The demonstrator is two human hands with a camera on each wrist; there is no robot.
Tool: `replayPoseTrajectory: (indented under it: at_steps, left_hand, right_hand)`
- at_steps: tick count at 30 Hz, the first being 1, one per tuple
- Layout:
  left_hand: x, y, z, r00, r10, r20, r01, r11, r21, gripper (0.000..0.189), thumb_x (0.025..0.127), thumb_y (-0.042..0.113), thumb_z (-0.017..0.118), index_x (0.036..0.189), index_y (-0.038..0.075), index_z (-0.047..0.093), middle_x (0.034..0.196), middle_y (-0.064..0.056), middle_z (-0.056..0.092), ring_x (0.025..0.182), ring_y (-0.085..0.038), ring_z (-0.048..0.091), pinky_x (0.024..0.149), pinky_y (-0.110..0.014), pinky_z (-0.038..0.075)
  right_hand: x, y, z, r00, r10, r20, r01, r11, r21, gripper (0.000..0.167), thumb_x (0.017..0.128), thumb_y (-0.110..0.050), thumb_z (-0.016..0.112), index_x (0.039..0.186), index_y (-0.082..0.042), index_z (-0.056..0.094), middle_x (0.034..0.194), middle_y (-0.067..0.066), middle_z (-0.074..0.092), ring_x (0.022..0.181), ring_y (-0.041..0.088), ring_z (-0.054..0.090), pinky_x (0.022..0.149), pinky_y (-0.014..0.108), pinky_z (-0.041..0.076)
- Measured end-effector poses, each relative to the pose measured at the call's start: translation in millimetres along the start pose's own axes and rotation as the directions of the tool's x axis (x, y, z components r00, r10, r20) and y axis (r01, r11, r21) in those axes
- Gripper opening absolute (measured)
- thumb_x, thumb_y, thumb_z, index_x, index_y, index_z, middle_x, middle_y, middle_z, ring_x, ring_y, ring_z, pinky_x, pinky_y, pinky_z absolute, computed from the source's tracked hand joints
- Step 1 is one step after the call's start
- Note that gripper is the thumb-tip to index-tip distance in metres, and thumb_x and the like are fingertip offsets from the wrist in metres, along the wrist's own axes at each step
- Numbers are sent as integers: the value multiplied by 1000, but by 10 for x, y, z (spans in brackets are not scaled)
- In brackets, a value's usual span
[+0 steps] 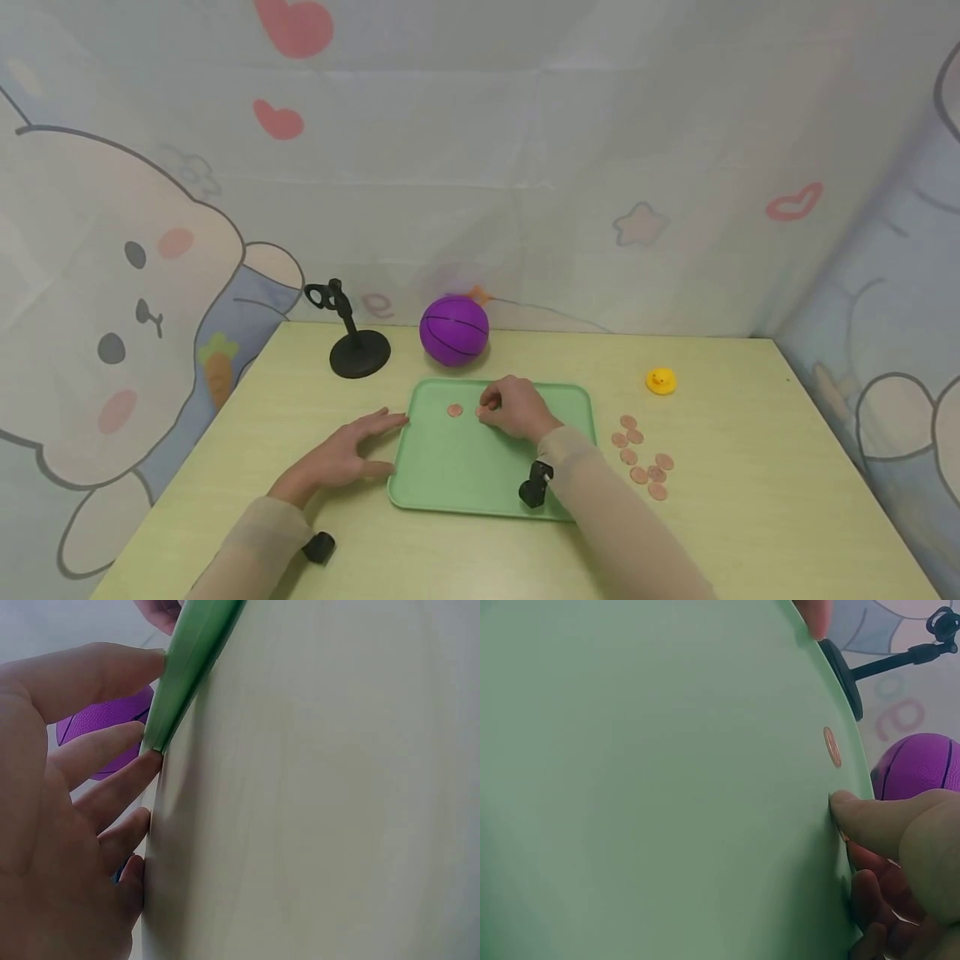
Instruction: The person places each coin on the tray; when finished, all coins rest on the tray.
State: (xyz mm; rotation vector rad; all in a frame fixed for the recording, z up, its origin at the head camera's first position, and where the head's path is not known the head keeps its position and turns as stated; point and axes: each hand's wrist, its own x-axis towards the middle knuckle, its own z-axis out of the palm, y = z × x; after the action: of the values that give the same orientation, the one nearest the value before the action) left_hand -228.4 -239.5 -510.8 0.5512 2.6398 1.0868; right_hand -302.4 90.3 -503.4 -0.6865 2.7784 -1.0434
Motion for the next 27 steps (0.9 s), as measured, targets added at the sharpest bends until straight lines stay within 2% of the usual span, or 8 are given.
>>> replayPoseTrajectory:
  at_steps: [6,13,20,27]
  left_hand:
    - [5,-3,4,1000,-6,3,6,1000,-1,79,84,34,84,156,22,53,169,-14,36,159,-41,23,125,-68,19]
    - [7,3,5,1000,1,3,-1,1000,6,78,85,34,84,156,23,53,169,-13,37,159,-40,23,125,-68,20]
    - [10,-10,12,1000,3,2,-3,1000,14,78,85,34,84,156,22,53,168,-13,37,159,-40,23,125,-68,20]
    - [11,-19,11,1000,0,3,0,1000,6,79,85,35,84,157,23,52,168,-11,39,160,-39,22,125,-69,19]
  right_hand:
    - [10,-16,4,1000,-7,-11,7,1000,-7,12,93,-19,82,100,-10,81,88,-4,75,84,9,66,86,37,58]
    - [-8,39,-22,999,-32,-3,33,999,8,19,93,-22,81,105,-7,80,91,-2,74,89,14,68,89,41,57]
    - [-88,148,-118,996,-84,26,83,996,19,24,90,-24,84,107,-8,77,96,0,74,93,16,69,90,40,59]
    - [-199,267,-217,996,-86,33,85,995,44,25,88,-20,84,108,-7,77,100,2,75,93,16,71,88,38,60]
